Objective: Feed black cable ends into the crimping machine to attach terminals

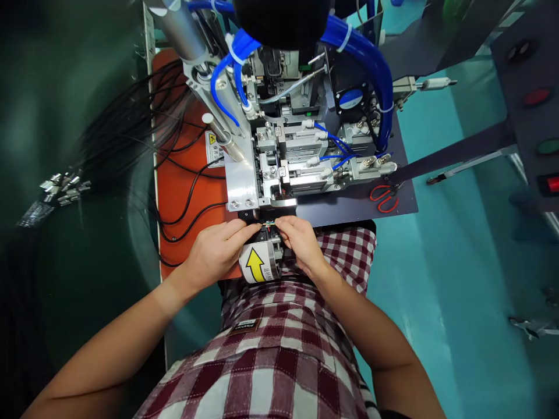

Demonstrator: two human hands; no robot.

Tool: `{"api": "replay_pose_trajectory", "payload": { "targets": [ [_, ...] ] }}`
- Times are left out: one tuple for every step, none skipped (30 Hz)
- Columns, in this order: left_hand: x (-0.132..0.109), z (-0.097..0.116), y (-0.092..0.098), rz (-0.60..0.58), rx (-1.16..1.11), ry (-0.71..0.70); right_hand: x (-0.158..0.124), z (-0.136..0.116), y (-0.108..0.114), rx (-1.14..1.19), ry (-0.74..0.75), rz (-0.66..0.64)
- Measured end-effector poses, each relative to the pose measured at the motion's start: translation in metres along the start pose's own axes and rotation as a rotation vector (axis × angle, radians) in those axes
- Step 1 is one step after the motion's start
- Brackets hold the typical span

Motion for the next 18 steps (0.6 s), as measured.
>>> {"api": "replay_pose_trajectory", "payload": {
  "targets": [
    [0.0, 0.0, 0.0, -0.005, -0.004, -0.002, -0.003, 0.0, 0.002, -0.012, 0.015, 0.014],
    [0.0, 0.0, 0.0, -0.011, -0.011, -0.005, -0.006, 0.0, 0.003, -0.035, 0.035, 0.019],
    [0.0, 0.0, 0.0, -0.013, -0.017, -0.004, -0.01, 0.0, 0.003, -0.063, 0.054, 0.012],
    [0.001, 0.0, 0.001, -0.01, -0.02, -0.002, -0.013, 0.0, 0.001, -0.093, 0.074, -0.001],
    [0.001, 0.0, 0.001, -0.002, -0.02, 0.002, -0.016, -0.002, -0.001, -0.128, 0.098, -0.013],
    [0.001, 0.0, 0.002, 0.005, -0.018, 0.006, -0.018, -0.004, -0.002, -0.17, 0.131, -0.016],
    [0.001, 0.0, 0.002, 0.012, -0.015, 0.009, -0.019, -0.009, -0.002, -0.228, 0.176, -0.007],
    [0.002, 0.0, 0.002, 0.016, -0.013, 0.011, -0.019, -0.015, -0.002, -0.31, 0.234, 0.006],
    [0.002, 0.0, 0.002, 0.017, -0.012, 0.01, -0.019, -0.023, -0.001, -0.419, 0.303, 0.015],
    [0.002, 0.0, 0.001, 0.016, -0.012, 0.008, -0.02, -0.032, -0.002, -0.548, 0.383, 0.016],
    [0.002, 0.001, 0.001, 0.014, -0.013, 0.006, -0.021, -0.042, -0.004, -0.683, 0.47, 0.005],
    [0.002, 0.001, 0.001, 0.011, -0.015, 0.005, -0.022, -0.052, -0.008, -0.809, 0.557, -0.018],
    [0.002, 0.0, 0.001, 0.008, -0.017, 0.006, -0.024, -0.06, -0.013, -0.916, 0.638, -0.046],
    [0.001, 0.0, 0.001, 0.004, -0.019, 0.008, -0.026, -0.068, -0.016, -0.999, 0.707, -0.07],
    [0.001, 0.0, 0.001, 0.001, -0.021, 0.011, -0.027, -0.073, -0.019, -1.056, 0.759, -0.09],
    [0.001, -0.001, 0.0, -0.003, -0.021, 0.014, -0.028, -0.077, -0.019, -1.085, 0.787, -0.101],
    [0.0, -0.002, 0.0, -0.008, -0.021, 0.018, -0.027, -0.079, -0.018, -1.086, 0.787, -0.099],
    [0.0, -0.002, -0.001, -0.012, -0.021, 0.021, -0.026, -0.079, -0.014, -1.062, 0.762, -0.089]
  ]
}}
Point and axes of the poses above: each hand's wrist, its own x-axis towards the middle knuckle, its own y-axis out of the back of the hand, z = x × y, the point moved 8 cm from there along x, towards the middle knuckle, and after that the axes turned 15 degrees about y, right-handed, at the moved point
